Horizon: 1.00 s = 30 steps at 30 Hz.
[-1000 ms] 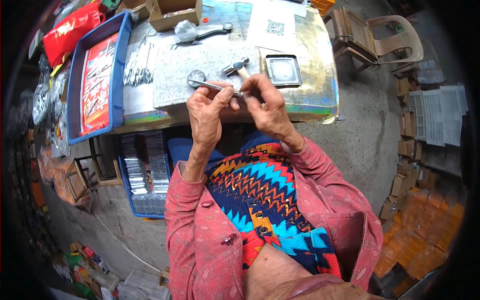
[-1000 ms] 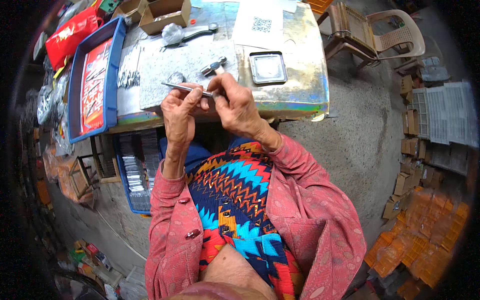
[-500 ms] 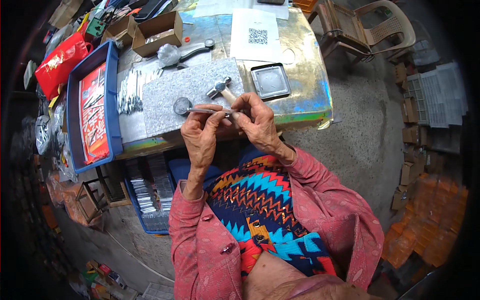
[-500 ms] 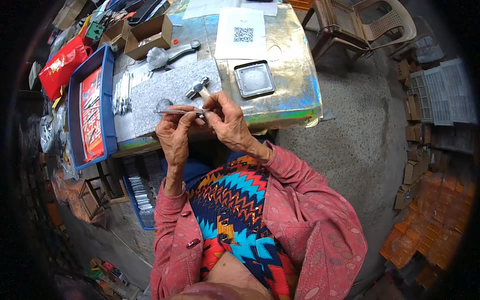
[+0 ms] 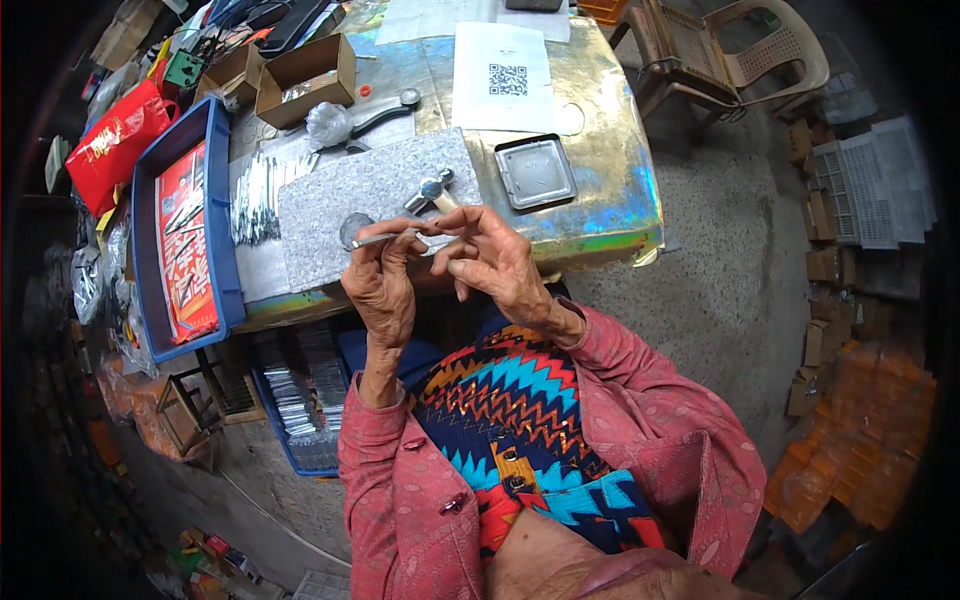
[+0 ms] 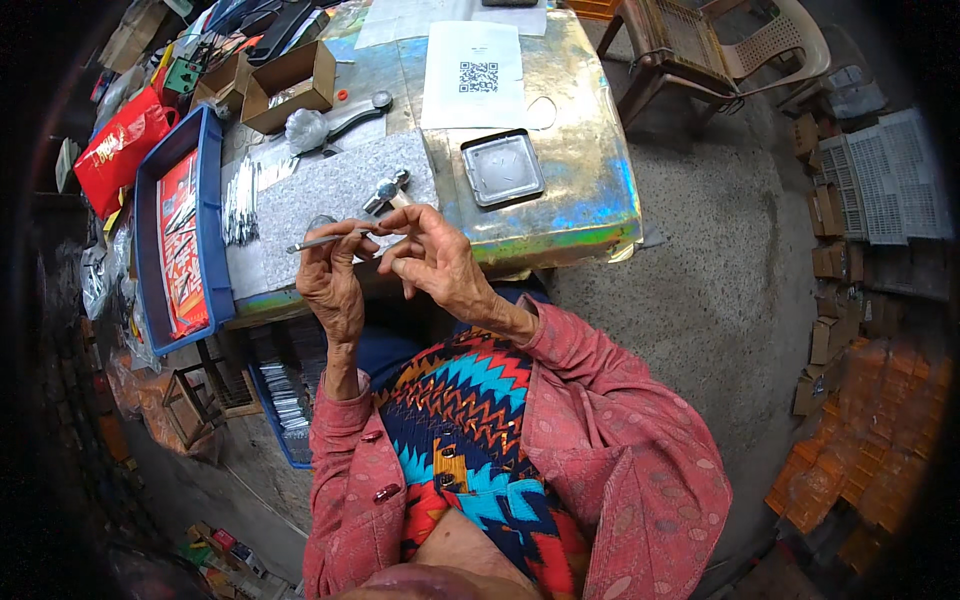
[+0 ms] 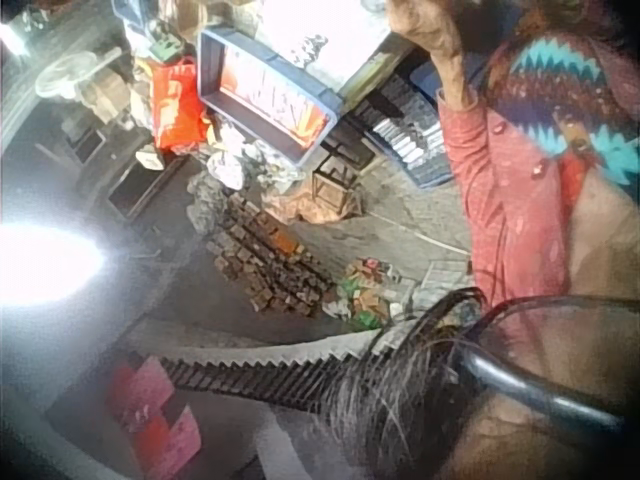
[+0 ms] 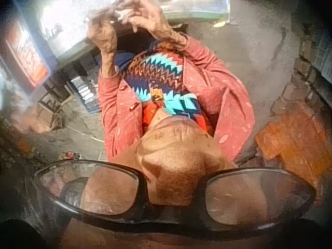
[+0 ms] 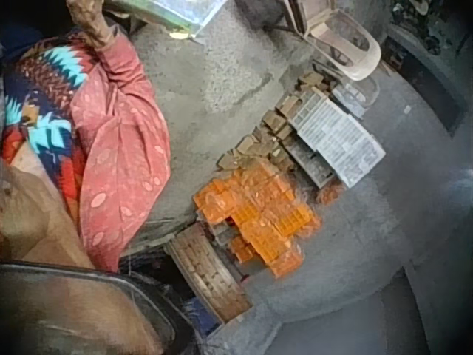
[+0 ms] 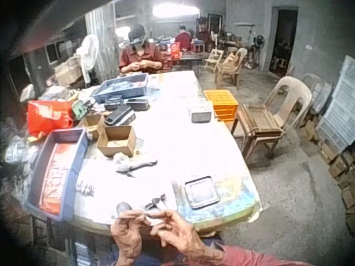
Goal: The person assembles metal components by attaching small parts to metal strips by hand, tapping them with a hammer on a block, and sorting metal strips between containers on a workbench.
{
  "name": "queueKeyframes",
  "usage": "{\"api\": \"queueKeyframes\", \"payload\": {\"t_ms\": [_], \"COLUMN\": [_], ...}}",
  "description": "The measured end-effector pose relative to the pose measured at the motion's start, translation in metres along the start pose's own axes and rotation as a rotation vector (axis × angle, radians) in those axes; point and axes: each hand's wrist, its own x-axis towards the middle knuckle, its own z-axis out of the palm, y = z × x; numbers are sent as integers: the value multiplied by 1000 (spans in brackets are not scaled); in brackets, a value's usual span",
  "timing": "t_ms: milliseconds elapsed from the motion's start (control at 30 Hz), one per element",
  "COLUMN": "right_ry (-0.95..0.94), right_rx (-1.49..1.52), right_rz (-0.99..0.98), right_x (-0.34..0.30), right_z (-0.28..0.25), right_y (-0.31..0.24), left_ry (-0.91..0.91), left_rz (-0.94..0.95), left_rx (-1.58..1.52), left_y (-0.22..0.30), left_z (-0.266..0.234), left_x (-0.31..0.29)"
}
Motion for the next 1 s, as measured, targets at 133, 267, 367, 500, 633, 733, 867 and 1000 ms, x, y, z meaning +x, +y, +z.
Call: {"api": "queueKeyframes", "payload": {"t_ms": [133,267,367,500,633,733,867,1000], "right_ry": [-6,-11,-18,-33,-48,-62,-57,-58], "right_rx": [-10,-31,-51,-70,-99,-91,-120,-144], "right_rz": [7,15,15,20,60,98,162,163], "right_x": [-1,-2,-3,-5,-9,-13,-18,-18], "right_z": [1,3,3,2,1,-1,-1,-3], "right_y": [0,0,1,3,-2,-5,-7,-4], "left_ry": [10,4,-8,24,50,64,104,126], "left_rz": [-78,-93,-109,-104,-110,-83,-81,-69], "left_rx": [-47,-81,-91,-67,-4,-27,-17,1], "left_y": [2,5,6,5,7,6,4,2], "left_z": [-3,-5,-7,-11,-16,-19,-24,-28], "left_x": [2,3,4,6,9,12,14,17]}}
